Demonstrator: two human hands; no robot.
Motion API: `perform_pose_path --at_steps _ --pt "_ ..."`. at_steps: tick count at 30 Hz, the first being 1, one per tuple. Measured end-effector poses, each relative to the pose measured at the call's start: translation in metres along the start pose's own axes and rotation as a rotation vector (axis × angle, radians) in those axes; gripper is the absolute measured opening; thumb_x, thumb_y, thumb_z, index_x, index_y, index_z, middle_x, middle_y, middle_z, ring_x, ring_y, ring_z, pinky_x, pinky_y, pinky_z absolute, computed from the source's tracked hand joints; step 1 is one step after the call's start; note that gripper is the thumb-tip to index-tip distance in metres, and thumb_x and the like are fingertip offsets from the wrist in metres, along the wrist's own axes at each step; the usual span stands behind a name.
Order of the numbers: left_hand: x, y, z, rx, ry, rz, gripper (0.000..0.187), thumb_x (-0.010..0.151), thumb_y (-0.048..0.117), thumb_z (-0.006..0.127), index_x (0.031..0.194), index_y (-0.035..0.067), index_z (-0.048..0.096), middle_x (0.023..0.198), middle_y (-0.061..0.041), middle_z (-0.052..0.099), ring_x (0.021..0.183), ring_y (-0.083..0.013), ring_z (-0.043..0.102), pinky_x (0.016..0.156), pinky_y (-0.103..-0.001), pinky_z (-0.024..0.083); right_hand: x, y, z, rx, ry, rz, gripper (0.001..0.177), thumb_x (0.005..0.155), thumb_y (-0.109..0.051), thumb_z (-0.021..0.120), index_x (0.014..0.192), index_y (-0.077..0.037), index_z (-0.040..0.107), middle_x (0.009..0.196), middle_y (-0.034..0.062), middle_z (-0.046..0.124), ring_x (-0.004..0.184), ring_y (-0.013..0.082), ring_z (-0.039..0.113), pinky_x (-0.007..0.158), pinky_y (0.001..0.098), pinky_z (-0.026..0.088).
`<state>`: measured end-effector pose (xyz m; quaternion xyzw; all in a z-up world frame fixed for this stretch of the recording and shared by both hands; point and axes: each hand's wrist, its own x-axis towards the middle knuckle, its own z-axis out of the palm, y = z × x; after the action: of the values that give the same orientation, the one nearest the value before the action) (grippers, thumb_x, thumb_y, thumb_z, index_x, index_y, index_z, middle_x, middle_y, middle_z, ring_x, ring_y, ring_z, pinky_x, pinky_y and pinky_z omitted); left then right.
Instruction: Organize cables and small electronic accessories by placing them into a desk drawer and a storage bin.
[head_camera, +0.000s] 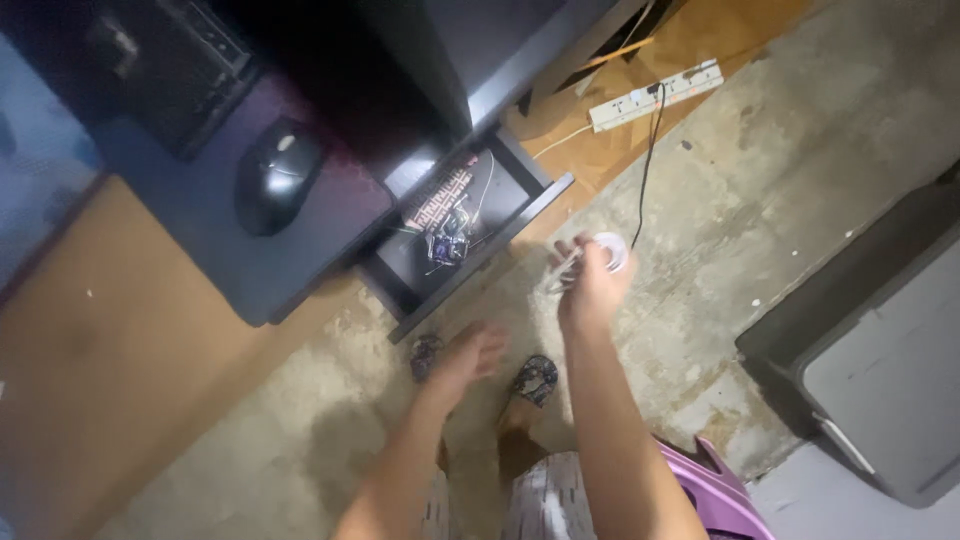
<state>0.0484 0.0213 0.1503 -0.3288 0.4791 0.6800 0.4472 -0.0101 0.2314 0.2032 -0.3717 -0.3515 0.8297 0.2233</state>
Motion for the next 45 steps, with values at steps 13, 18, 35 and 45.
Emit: perform_pose_path --at_steps 13,18,35,45 --pt "-0.139 0.236 0.097 -0.053 -0.185 0.729 0.036 0.103 0.017 0.049 0.134 -0.001 0.053 0.128 -0.014 0.065 0.116 -0.0254 0.064 0.095 -0.041 0.054 -0.041 0.014 0.146 -0.866 -0.447 -0.405 0.046 0.089 -0.006 0.080 0.127 -0.004 0.054 0.099 0.0086 0.065 0.088 0.0163 0.063 0.078 0.0319 0.054" --pt "-0.087 0.257 0.118 -0.490 -0.514 0.576 0.042 0.106 0.020 0.042 0.137 -0.007 0.049 0.135 -0.018 0.059 0.128 -0.0291 0.059 0.108 -0.045 0.050 -0.022 0.040 0.147 -0.301 -0.453 -0.359 0.038 0.100 -0.010 0.067 0.131 -0.003 0.046 0.117 0.0093 0.064 0.106 0.0186 0.064 0.093 0.0339 0.055" --pt "-0.091 0.238 0.118 -0.647 -0.622 0.664 0.034 0.112 0.018 0.052 0.141 -0.001 0.053 0.138 -0.013 0.059 0.136 -0.0257 0.054 0.116 -0.038 0.044 -0.072 0.020 0.094 -0.801 -0.177 -0.543 0.052 0.090 0.006 0.065 0.138 -0.006 0.048 0.136 0.0135 0.043 0.117 0.0228 0.049 0.098 0.0349 0.049" --pt "-0.093 0.123 0.028 -0.091 -0.075 0.408 0.035 0.108 0.026 0.047 0.128 0.003 0.064 0.119 -0.010 0.070 0.108 -0.0206 0.067 0.099 -0.041 0.053 -0.093 0.032 0.072 -0.519 -0.140 0.027 0.057 0.098 -0.009 0.062 0.147 -0.005 0.033 0.145 0.0132 0.048 0.129 0.0248 0.055 0.096 0.0363 0.054"
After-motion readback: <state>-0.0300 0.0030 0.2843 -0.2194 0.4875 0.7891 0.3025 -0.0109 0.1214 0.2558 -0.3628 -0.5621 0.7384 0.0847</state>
